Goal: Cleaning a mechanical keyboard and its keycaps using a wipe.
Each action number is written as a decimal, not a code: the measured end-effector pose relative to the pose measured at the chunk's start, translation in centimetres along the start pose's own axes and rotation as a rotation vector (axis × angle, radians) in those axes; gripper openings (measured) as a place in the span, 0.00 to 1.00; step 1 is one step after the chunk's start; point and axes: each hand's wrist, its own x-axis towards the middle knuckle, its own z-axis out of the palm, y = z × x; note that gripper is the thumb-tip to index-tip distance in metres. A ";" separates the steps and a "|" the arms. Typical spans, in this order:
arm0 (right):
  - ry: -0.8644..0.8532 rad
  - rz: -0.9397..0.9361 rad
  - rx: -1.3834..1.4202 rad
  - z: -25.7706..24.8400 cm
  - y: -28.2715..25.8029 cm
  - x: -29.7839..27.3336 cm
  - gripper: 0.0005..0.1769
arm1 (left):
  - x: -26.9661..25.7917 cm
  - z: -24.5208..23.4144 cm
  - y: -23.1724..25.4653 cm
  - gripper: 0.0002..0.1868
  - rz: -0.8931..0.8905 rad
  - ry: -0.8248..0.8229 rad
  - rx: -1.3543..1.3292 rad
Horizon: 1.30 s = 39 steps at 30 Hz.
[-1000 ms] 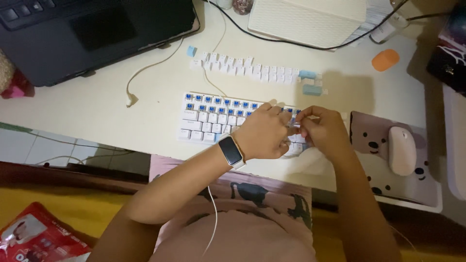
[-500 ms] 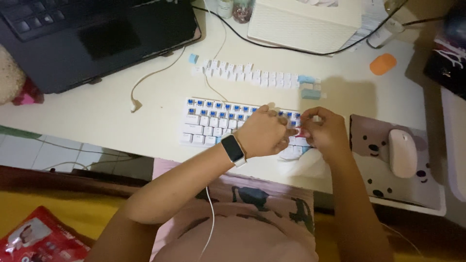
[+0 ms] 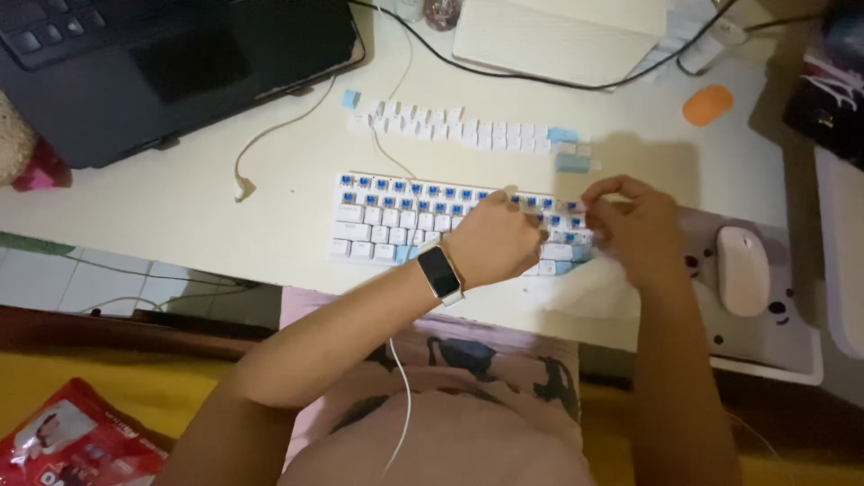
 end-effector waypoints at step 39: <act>0.161 -0.548 -0.676 4.3 -2.6 -11.1 0.20 | -3.7 -3.0 2.2 0.37 -0.611 -0.009 -1.952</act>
